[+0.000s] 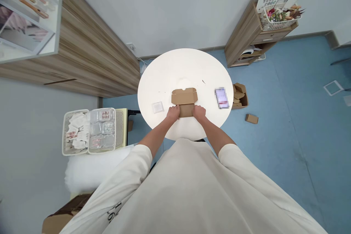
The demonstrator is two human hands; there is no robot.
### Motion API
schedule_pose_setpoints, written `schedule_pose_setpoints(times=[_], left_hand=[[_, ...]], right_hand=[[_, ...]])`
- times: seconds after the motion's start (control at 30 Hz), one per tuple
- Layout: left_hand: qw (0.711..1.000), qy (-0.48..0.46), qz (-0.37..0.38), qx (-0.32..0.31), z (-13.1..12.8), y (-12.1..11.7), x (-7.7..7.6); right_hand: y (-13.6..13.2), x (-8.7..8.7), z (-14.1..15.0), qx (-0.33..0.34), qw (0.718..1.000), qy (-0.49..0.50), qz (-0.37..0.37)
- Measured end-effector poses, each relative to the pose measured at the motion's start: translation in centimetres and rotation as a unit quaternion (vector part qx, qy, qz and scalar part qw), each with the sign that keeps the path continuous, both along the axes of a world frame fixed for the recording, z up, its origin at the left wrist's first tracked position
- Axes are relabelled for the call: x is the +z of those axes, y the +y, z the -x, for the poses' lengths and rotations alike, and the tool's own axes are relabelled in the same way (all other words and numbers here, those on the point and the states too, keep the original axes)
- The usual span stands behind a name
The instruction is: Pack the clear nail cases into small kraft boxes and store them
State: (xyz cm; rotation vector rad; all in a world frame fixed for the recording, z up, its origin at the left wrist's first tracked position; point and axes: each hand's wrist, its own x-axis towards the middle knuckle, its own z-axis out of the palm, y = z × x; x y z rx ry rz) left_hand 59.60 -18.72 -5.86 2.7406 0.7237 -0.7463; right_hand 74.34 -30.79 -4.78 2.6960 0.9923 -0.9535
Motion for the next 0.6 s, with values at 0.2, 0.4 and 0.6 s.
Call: schedule_pose_setpoints(times=[0.2,0.4,0.6], left_hand=[[1.0,-0.012,-0.004,-0.009,0.2,0.1,-0.2],[0.999,-0.027,0.019,-0.003,0.5,0.3,0.3],[0.998,-0.054,0.034,0.02,0.7,0.2,0.2]], right_hand=[[-1.8,1.4,0.7,0.044,0.997,-0.011,-0.063],[-1.3,2.0,1.0,0.115,0.992,0.008,-0.049],[-0.2,1.6,0.6,0.142,0.99,0.01,-0.009]])
